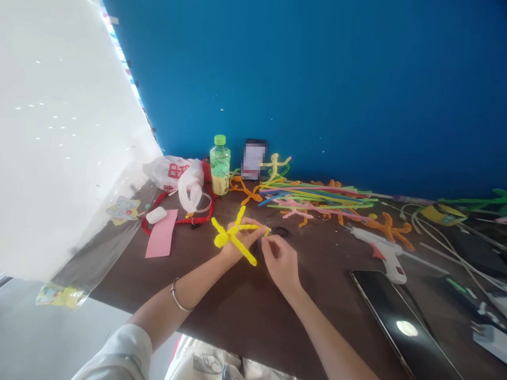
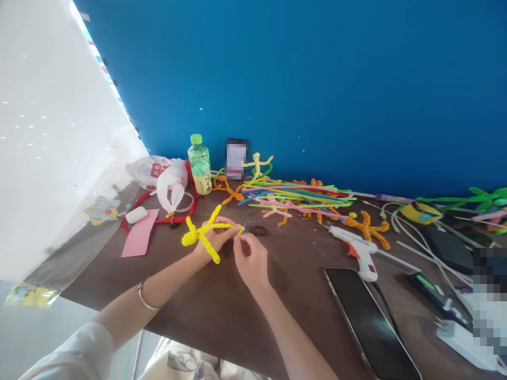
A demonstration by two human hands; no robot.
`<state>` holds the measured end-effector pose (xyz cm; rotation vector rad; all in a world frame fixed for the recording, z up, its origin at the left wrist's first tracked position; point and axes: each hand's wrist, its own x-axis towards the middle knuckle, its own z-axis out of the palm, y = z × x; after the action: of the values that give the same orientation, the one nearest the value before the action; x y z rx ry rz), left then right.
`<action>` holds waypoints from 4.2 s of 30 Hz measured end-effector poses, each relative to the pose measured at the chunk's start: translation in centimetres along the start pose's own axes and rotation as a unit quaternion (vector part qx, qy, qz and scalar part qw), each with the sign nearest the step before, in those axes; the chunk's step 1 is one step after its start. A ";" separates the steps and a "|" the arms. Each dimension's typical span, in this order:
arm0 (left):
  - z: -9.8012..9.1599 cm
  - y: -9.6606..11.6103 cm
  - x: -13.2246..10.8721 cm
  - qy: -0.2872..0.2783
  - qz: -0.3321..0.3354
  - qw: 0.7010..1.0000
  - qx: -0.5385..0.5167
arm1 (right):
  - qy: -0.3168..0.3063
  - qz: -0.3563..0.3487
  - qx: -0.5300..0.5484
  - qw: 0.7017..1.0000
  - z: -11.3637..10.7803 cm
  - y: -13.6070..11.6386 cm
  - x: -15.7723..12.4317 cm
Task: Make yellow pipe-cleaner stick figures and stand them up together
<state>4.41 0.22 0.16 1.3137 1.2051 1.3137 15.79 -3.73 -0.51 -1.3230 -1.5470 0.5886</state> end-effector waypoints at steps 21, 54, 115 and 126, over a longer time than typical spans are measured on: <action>-0.7 0.0 0.0 -0.179 -0.043 0.977 -0.110 | 0.012 0.060 0.066 0.996 -2.9 0.2 1.9; -0.1 -0.8 0.2 -0.014 0.026 0.999 0.038 | -0.019 -0.027 -0.013 0.999 -0.7 -0.5 0.2; -0.9 -0.1 0.5 -0.090 -0.037 0.994 -0.046 | -0.089 0.213 0.318 0.920 -2.6 0.2 1.8; -0.1 -1.2 0.4 -0.097 -0.117 0.965 -0.214 | 0.021 -0.263 -0.141 0.954 -3.2 1.1 1.1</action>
<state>4.28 0.76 -0.97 0.9317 0.8502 1.1625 19.20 -3.07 0.24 -1.0460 -1.9011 0.0044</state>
